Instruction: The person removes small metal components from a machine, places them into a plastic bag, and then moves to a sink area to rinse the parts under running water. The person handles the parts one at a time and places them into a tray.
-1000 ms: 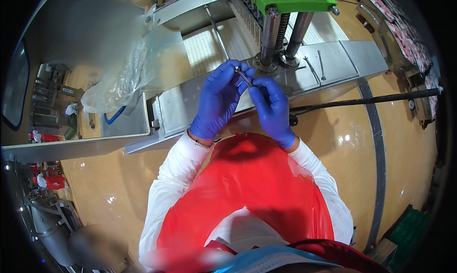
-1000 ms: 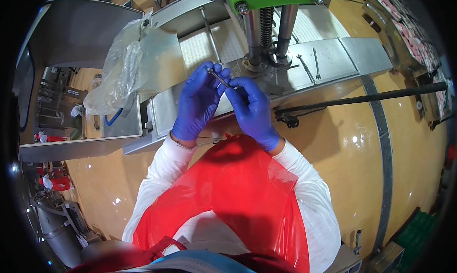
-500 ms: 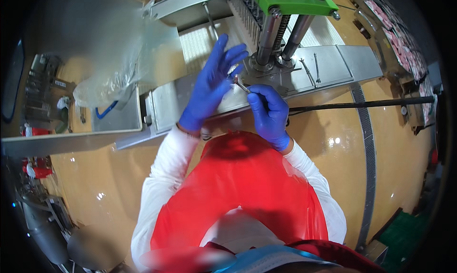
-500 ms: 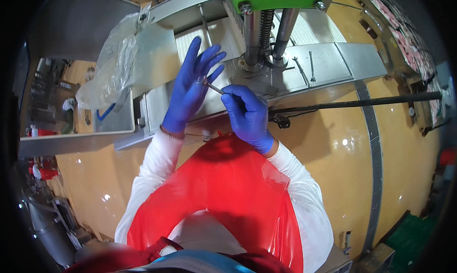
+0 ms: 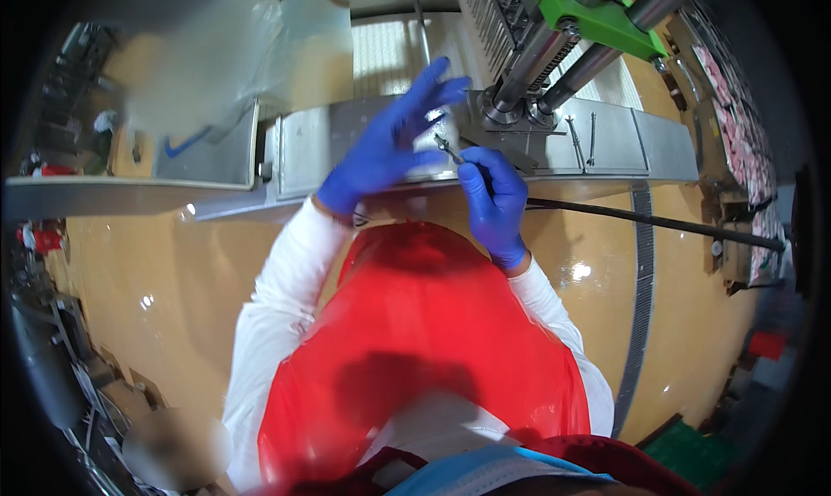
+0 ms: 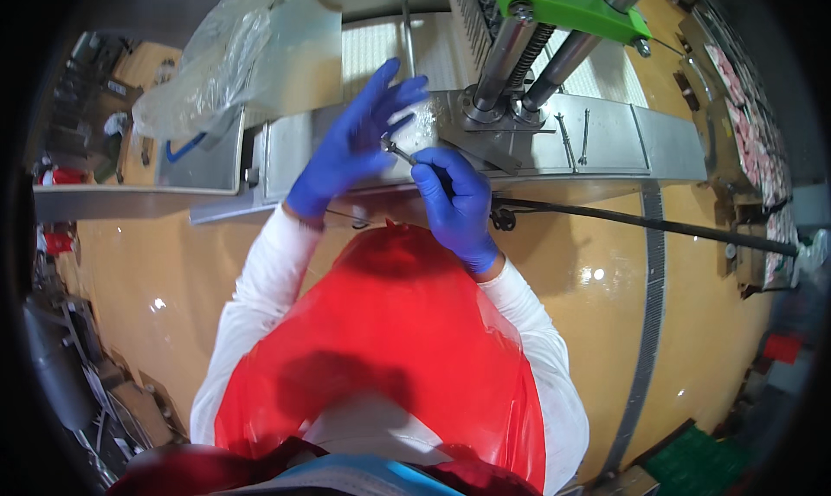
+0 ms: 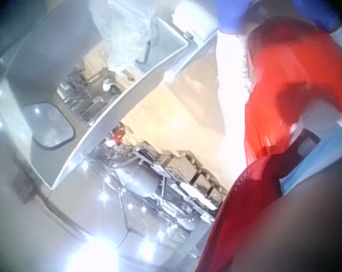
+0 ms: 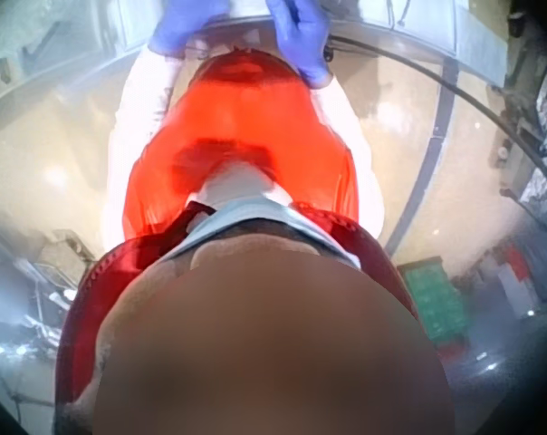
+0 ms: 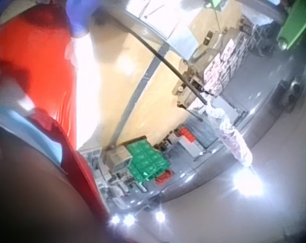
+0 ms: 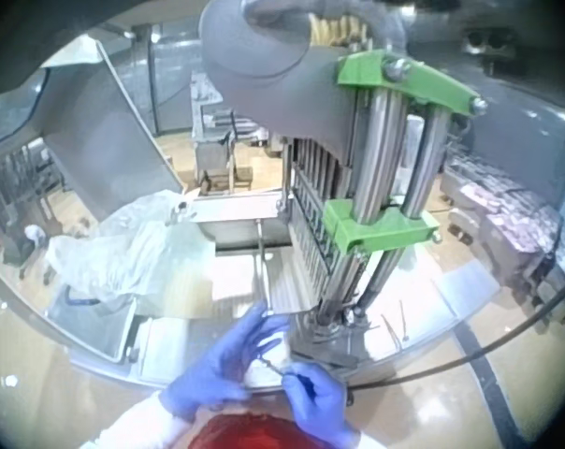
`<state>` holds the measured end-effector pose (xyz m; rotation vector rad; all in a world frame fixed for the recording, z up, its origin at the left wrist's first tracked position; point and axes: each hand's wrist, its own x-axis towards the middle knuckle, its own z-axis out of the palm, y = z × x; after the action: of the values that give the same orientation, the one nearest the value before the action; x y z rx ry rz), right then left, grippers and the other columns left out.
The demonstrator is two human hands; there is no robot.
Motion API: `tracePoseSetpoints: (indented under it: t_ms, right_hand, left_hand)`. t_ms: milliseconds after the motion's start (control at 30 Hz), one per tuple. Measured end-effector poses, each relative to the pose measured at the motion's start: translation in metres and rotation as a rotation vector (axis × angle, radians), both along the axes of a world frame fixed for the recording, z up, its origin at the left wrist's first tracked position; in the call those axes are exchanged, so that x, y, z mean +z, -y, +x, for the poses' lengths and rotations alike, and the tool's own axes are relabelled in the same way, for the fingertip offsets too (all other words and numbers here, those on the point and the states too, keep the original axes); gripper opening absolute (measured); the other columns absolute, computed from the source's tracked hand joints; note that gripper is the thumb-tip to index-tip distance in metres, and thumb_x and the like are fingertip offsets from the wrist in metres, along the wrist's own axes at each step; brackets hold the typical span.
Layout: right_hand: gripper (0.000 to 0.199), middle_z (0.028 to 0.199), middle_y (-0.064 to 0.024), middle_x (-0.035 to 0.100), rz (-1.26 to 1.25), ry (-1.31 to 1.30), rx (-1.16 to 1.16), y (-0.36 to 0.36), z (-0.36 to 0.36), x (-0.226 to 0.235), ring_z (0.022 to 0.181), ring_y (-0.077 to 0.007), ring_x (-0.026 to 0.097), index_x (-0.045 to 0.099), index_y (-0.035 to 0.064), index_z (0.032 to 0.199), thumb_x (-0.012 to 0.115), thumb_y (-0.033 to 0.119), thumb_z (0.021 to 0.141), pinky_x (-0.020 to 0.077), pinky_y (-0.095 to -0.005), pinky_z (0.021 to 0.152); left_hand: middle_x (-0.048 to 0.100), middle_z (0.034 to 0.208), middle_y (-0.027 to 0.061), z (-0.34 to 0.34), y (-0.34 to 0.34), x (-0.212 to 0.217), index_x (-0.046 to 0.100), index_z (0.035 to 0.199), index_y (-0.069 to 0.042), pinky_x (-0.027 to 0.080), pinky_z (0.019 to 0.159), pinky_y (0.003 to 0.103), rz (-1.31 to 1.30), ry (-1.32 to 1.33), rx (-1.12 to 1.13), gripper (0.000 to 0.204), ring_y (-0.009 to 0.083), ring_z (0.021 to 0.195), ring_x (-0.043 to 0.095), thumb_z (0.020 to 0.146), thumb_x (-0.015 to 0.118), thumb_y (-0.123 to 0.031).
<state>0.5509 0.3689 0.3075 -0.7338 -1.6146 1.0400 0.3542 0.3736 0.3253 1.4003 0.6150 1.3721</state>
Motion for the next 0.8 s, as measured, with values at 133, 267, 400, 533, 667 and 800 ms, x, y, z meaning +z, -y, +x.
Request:
tracePoseSetpoints:
  t_ms: [133,267,400,533,667,800]
  right_hand:
    - [0.011,0.081,-0.0027,0.067,0.036,0.131,0.019,-0.016,-0.006,-0.013,0.064,-0.01,0.056,0.069,0.0036,0.107,0.071,0.006,0.095,0.0434,-0.0255,0.06]
    - [0.019,0.091,-0.0068,0.068,0.331,0.681,-0.057,-0.042,-0.009,-0.046,0.083,-0.0239,0.063,0.071,0.0082,0.109,0.074,0.013,0.091,0.0488,-0.0371,0.075]
    - [0.032,0.111,-0.0097,0.067,0.502,0.852,-0.138,-0.047,-0.009,-0.042,0.11,-0.0325,0.06,0.069,0.0109,0.117,0.075,0.024,0.089,0.0466,-0.0488,0.093]
    - [0.037,0.119,-0.015,0.065,0.44,0.924,-0.383,-0.07,0.038,-0.056,0.112,-0.0366,0.06,0.065,0.0087,0.123,0.074,0.023,0.089,0.0491,-0.0502,0.09]
    - [0.029,0.109,-0.0184,0.065,0.192,1.214,-0.299,-0.076,0.053,-0.05,0.111,-0.0417,0.061,0.061,0.0055,0.115,0.071,0.017,0.09,0.0496,-0.0515,0.09]
    - [0.022,0.098,-0.0191,0.065,0.134,1.295,-0.292,-0.077,0.036,-0.029,0.091,-0.0449,0.066,0.052,0.0048,0.105,0.067,0.017,0.095,0.0511,-0.0562,0.075]
  left_hand:
    - [0.065,0.133,0.0116,-0.074,-0.035,-0.084,0.055,0.144,-0.003,0.046,0.108,0.033,-0.309,-0.047,0.791,0.046,0.0188,0.121,0.062,0.1,0.065,-0.008]
    - [0.071,0.119,0.0072,-0.081,-0.038,-0.041,0.066,0.131,-0.001,0.05,0.1,0.028,-0.23,-0.171,0.791,0.032,0.0145,0.109,0.066,0.1,0.065,-0.008]
    - [0.073,0.112,0.0053,-0.082,-0.065,-0.027,0.069,0.126,-0.001,0.051,0.095,0.027,-0.221,-0.174,0.689,0.028,0.0118,0.105,0.066,0.101,0.068,-0.013]
    - [0.073,0.1,0.0032,-0.085,-0.116,-0.02,0.072,0.118,0.0,0.052,0.084,0.026,-0.199,-0.11,0.553,0.026,0.0089,0.089,0.064,0.097,0.071,-0.016]
    - [0.073,0.101,0.0056,-0.08,-0.19,-0.011,0.073,0.115,0.002,0.054,0.082,0.027,-0.308,0.069,0.326,0.025,0.013,0.09,0.066,0.095,0.071,-0.014]
    - [0.076,0.098,0.0072,-0.076,-0.27,-0.013,0.075,0.112,0.0,0.057,0.079,0.033,-0.326,0.026,0.312,0.028,0.0179,0.087,0.07,0.092,0.075,-0.02]
